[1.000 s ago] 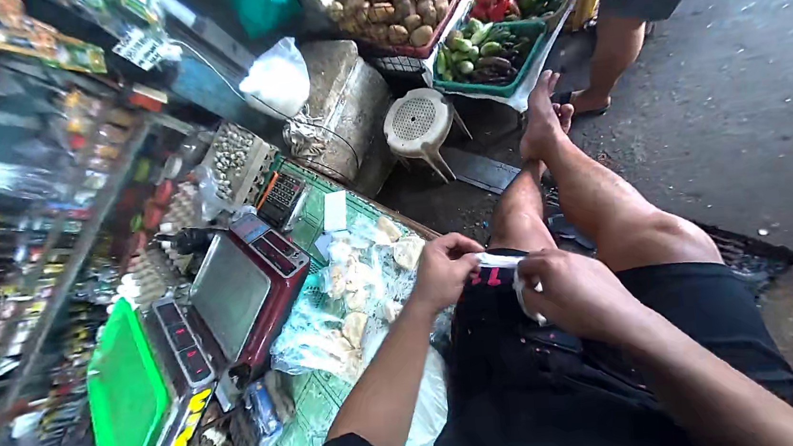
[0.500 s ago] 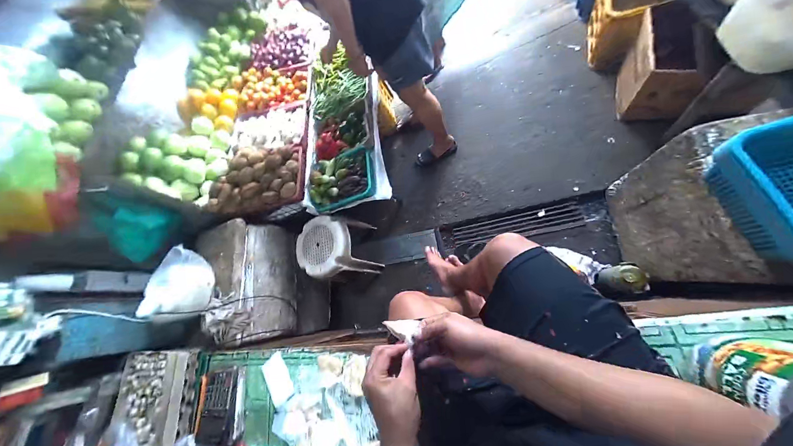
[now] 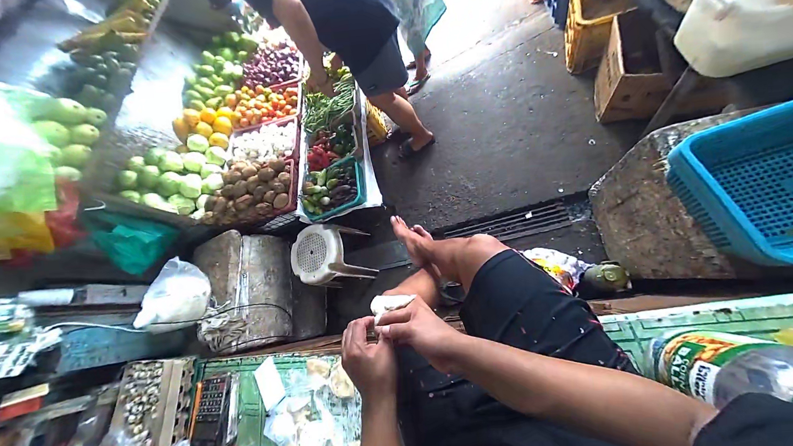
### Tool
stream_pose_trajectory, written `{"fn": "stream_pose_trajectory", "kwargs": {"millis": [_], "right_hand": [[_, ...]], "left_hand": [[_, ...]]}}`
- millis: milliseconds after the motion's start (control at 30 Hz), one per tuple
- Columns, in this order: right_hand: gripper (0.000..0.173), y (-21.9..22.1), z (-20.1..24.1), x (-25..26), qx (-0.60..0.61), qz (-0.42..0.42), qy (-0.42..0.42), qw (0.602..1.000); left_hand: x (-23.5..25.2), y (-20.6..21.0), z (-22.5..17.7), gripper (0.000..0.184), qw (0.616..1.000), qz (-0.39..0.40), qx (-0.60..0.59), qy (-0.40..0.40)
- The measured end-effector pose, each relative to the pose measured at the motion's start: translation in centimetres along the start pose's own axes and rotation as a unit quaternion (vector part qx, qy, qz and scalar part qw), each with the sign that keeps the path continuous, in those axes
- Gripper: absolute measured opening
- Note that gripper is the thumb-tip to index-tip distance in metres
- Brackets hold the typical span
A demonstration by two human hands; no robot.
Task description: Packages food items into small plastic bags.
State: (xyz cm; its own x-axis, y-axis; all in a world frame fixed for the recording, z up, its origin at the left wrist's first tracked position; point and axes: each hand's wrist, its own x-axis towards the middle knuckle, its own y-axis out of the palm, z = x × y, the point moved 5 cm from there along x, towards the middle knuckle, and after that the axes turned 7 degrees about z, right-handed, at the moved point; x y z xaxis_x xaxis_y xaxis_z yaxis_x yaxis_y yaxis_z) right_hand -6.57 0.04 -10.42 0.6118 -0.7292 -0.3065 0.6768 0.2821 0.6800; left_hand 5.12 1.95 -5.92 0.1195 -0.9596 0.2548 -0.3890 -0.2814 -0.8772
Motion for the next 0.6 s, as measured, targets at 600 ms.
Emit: {"fn": "stream_pose_trajectory", "kwargs": {"millis": [600], "right_hand": [[0.012, -3.5, 2.8, -0.1, -0.451, -0.042, -0.140, 0.881]], "left_hand": [[-0.8, 2.1, -0.3, 0.020, 0.953, 0.076, -0.294, -0.020]]}}
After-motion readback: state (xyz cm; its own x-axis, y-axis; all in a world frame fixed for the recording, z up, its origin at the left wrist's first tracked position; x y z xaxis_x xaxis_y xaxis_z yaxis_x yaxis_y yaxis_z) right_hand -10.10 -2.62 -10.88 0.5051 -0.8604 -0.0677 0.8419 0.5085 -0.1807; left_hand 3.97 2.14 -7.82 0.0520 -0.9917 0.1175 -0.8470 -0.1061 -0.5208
